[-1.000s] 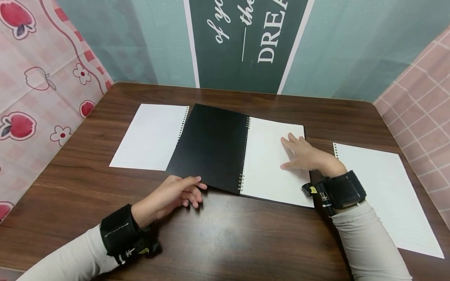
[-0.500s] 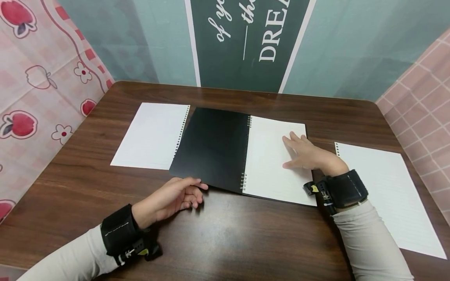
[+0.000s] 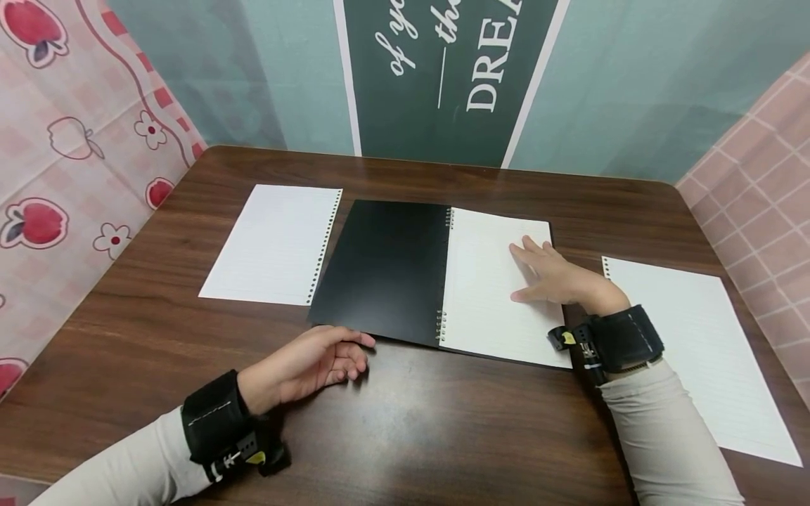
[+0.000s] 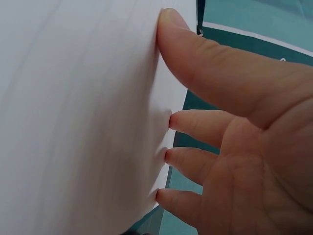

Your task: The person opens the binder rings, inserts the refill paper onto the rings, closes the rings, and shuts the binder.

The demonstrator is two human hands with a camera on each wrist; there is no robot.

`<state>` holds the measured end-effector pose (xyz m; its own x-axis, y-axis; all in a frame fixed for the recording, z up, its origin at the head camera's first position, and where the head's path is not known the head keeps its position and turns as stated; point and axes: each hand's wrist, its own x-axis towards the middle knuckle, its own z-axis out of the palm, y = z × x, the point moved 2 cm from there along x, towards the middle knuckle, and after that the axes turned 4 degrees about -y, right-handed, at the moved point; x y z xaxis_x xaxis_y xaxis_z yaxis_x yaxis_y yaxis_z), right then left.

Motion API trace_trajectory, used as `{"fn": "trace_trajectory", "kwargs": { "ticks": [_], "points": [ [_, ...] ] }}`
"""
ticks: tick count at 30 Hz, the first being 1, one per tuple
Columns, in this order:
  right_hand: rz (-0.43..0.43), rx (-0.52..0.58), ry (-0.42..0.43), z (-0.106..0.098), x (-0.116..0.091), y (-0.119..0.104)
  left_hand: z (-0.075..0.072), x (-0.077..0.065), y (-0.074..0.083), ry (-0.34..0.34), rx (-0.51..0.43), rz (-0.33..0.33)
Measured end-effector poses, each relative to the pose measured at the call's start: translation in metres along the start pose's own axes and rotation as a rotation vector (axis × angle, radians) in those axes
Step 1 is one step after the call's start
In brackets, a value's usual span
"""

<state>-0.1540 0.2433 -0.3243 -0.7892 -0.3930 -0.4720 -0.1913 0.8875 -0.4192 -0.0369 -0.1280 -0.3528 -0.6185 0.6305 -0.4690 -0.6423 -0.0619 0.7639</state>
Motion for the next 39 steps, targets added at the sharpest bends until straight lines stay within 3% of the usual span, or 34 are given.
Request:
{"fn": "trace_trajectory", "kwargs": {
  "ticks": [12,22,29,39],
  "points": [
    [-0.017,0.011,0.002,0.0,0.001,0.001,0.006,-0.001,-0.001,-0.023,0.03,-0.06],
    [-0.006,0.009,0.001,0.0,0.0,0.001,0.003,-0.002,0.006,-0.076,0.223,-0.064],
    [-0.02,-0.001,0.017,-0.003,-0.002,0.0,-0.002,0.011,0.033,-0.01,0.439,-0.012],
    [-0.062,-0.017,0.162,-0.014,0.006,-0.008,0.003,0.046,0.09,0.11,0.631,0.146]
  ]
}}
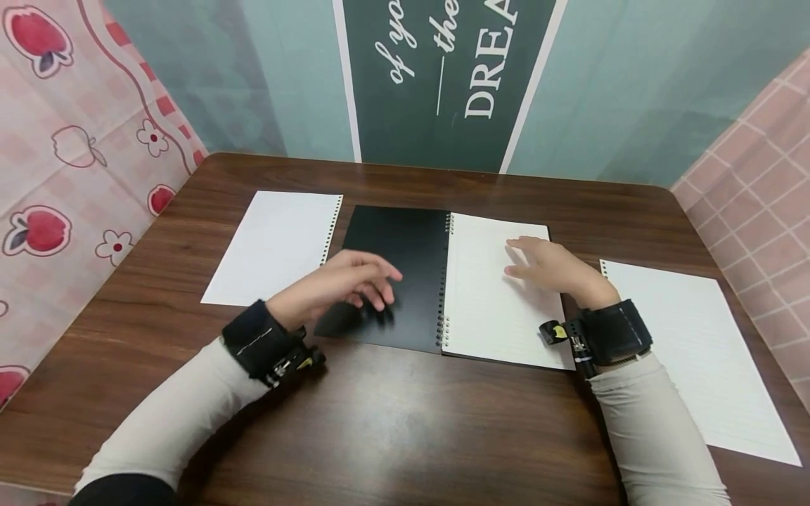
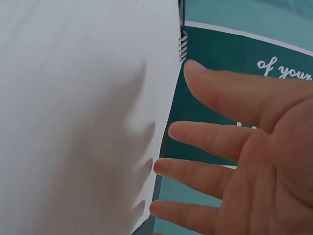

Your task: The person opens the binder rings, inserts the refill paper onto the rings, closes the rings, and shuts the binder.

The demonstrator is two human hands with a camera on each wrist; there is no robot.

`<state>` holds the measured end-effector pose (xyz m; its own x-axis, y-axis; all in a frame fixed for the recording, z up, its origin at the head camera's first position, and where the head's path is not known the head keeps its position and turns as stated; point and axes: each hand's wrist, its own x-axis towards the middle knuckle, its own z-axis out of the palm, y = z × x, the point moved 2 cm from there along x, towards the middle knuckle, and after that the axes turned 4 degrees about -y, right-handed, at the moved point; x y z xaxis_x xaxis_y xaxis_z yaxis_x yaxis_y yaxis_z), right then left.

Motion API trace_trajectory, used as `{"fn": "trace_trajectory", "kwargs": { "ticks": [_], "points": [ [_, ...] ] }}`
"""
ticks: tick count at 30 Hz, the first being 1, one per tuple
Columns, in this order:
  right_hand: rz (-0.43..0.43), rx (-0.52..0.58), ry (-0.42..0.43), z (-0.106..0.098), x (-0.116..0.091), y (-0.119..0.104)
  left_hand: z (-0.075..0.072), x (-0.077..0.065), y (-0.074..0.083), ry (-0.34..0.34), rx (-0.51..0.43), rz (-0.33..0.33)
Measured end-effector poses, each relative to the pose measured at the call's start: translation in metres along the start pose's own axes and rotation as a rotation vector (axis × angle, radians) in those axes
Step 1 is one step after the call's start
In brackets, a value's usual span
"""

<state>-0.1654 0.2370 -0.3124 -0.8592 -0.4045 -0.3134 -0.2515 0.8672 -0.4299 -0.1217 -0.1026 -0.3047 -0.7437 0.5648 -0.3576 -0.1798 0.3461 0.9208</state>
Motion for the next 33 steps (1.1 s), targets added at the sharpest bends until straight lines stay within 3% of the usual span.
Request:
{"fn": "trace_trajectory", "kwargs": {
  "ticks": [9,14,18,23,28,33],
  "points": [
    [0.094,0.198,0.14,-0.012,0.03,-0.019,-0.008,0.063,0.034,0.091,0.155,0.064],
    [0.141,0.421,0.238,-0.014,0.059,-0.029,-0.008,0.101,0.051,0.141,0.204,0.081],
    [0.21,0.636,0.3,-0.009,0.085,-0.039,-0.006,0.125,0.056,0.201,0.224,0.071],
    [0.287,0.748,0.307,0.002,0.103,-0.048,-0.006,0.141,0.053,0.266,0.231,0.066],
    [0.295,0.76,0.325,0.001,0.107,-0.051,-0.006,0.149,0.058,0.342,0.256,0.111],
    [0.29,0.754,0.311,0.001,0.11,-0.052,-0.005,0.155,0.056,0.407,0.257,0.093]
  ]
}}
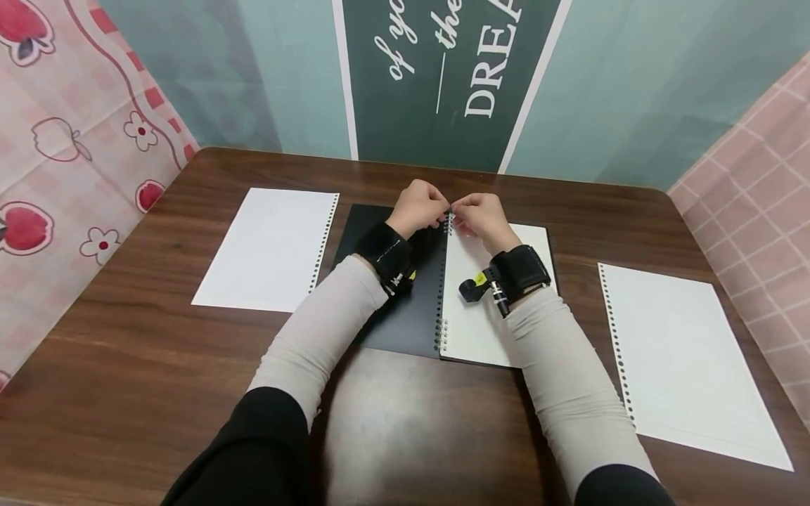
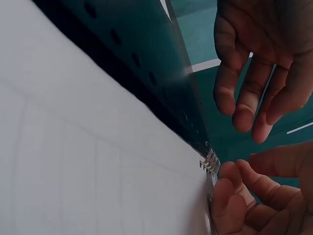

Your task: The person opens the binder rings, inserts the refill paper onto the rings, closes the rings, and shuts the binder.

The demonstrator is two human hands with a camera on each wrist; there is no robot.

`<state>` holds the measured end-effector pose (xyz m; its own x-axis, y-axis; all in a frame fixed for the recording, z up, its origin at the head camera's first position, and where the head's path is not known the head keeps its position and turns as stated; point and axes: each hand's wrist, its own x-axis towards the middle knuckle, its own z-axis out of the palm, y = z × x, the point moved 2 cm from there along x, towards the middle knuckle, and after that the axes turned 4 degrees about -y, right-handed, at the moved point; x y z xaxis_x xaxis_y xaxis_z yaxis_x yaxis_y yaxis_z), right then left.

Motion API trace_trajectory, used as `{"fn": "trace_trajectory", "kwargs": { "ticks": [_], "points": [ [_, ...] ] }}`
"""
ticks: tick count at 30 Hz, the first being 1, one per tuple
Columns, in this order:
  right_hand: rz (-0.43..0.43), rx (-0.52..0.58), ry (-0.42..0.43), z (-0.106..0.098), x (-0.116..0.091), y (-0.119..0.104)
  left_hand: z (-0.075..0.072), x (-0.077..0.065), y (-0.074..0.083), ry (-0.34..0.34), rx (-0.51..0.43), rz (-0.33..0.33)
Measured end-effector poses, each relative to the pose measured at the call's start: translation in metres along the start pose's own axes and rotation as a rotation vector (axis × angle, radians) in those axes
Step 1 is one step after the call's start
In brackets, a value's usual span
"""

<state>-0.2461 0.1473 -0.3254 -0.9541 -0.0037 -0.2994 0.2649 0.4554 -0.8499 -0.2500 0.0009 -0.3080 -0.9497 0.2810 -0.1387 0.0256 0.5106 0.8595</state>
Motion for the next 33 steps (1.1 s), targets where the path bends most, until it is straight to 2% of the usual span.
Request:
{"fn": "trace_trajectory", "kwargs": {
  "ticks": [7,12,15,20,25,33],
  "points": [
    [0.001,-0.023,0.007,0.003,0.005,0.003,0.008,0.008,-0.008,0.048,-0.064,-0.037],
    [0.007,-0.065,0.016,0.006,0.008,0.006,0.012,0.014,-0.008,0.071,0.044,-0.056],
    [-0.017,-0.109,0.028,0.007,0.009,0.007,0.015,0.016,-0.007,0.058,0.122,-0.076],
    [-0.057,-0.13,0.057,0.01,0.01,0.007,0.019,0.016,-0.006,0.051,0.179,-0.1],
    [-0.051,-0.135,0.063,0.011,0.009,0.008,0.02,0.015,-0.006,0.045,0.192,-0.13],
    [-0.063,-0.181,0.038,0.008,0.011,0.009,0.02,0.018,-0.012,-0.01,0.187,-0.151]
  ]
}}
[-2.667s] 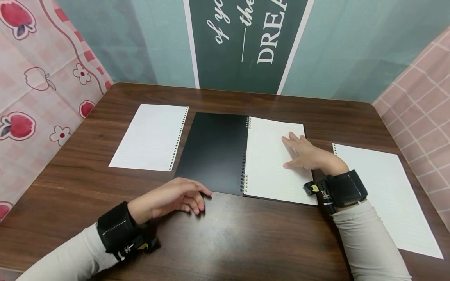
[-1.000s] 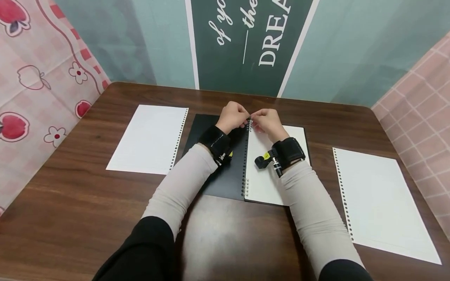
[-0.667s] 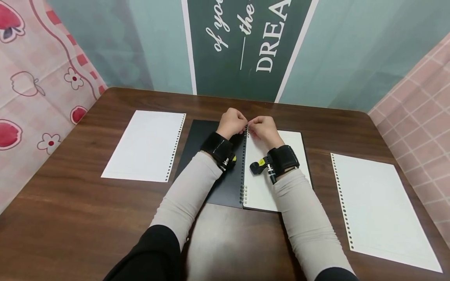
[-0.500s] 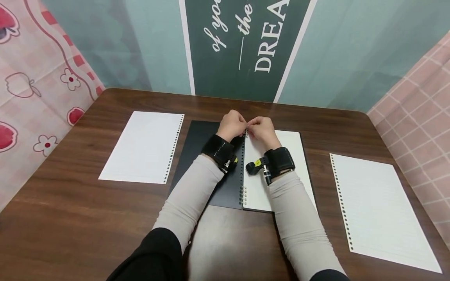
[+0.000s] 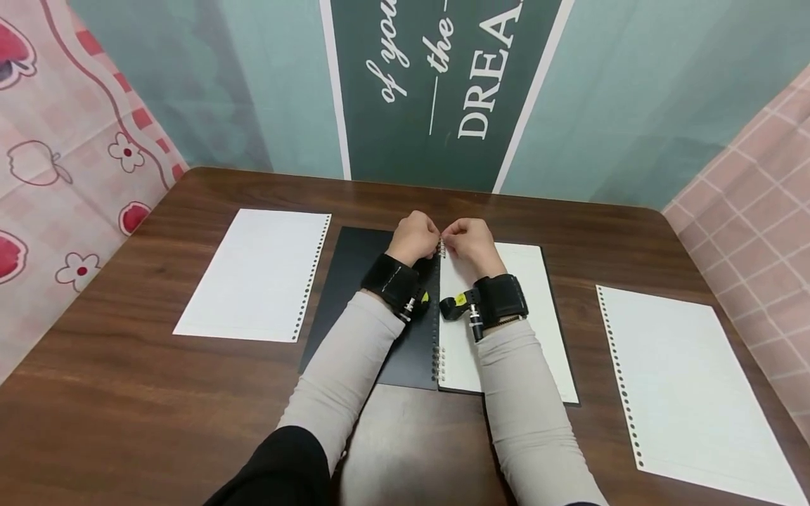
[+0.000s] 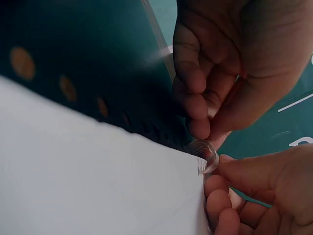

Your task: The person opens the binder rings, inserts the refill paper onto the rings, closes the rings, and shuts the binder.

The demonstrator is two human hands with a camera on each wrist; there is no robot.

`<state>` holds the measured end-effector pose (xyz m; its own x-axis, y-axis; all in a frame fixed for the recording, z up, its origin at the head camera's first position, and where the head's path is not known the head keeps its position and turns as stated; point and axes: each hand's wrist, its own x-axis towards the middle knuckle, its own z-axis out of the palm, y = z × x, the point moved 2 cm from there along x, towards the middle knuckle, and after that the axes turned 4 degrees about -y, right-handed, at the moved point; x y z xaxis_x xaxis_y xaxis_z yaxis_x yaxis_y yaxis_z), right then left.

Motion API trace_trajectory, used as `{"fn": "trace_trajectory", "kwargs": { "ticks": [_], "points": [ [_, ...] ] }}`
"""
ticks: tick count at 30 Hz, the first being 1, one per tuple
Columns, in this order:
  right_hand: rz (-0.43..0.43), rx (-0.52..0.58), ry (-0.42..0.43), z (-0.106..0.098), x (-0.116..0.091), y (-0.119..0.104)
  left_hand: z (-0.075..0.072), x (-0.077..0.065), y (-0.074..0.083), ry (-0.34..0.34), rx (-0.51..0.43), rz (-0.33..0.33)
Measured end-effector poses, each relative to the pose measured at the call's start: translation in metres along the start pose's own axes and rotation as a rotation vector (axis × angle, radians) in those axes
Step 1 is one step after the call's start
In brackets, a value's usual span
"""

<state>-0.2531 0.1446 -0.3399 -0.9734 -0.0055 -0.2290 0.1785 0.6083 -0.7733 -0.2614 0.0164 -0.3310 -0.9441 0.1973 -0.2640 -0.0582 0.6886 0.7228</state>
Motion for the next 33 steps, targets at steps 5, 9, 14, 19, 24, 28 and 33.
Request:
{"fn": "trace_trajectory", "kwargs": {
  "ticks": [5,9,14,19,24,28,33],
  "points": [
    [-0.009,-0.017,0.0,0.0001,0.0013,-0.001,-0.0005,0.0013,-0.0027,0.002,-0.001,0.018],
    [-0.004,-0.033,0.0,0.0003,0.0011,-0.0036,-0.0017,0.001,-0.0019,0.004,0.007,0.021],
    [0.016,-0.037,-0.002,0.0014,0.0015,-0.0037,-0.0013,-0.001,-0.0025,0.01,0.008,0.034],
    [0.028,-0.056,0.013,0.0024,-0.0002,-0.0037,0.0004,-0.0006,-0.0038,0.022,0.01,0.043],
    [0.031,-0.106,0.04,0.0016,-0.0002,-0.0068,-0.0021,-0.0036,-0.0001,0.018,0.022,0.058],
    [0.037,-0.133,0.045,0.002,0.001,-0.0085,-0.0033,-0.0054,0.001,0.014,0.021,0.061],
    [0.048,-0.139,0.039,0.005,0.0016,-0.0069,-0.0016,-0.0038,-0.0035,0.008,0.037,0.056]
  ]
}}
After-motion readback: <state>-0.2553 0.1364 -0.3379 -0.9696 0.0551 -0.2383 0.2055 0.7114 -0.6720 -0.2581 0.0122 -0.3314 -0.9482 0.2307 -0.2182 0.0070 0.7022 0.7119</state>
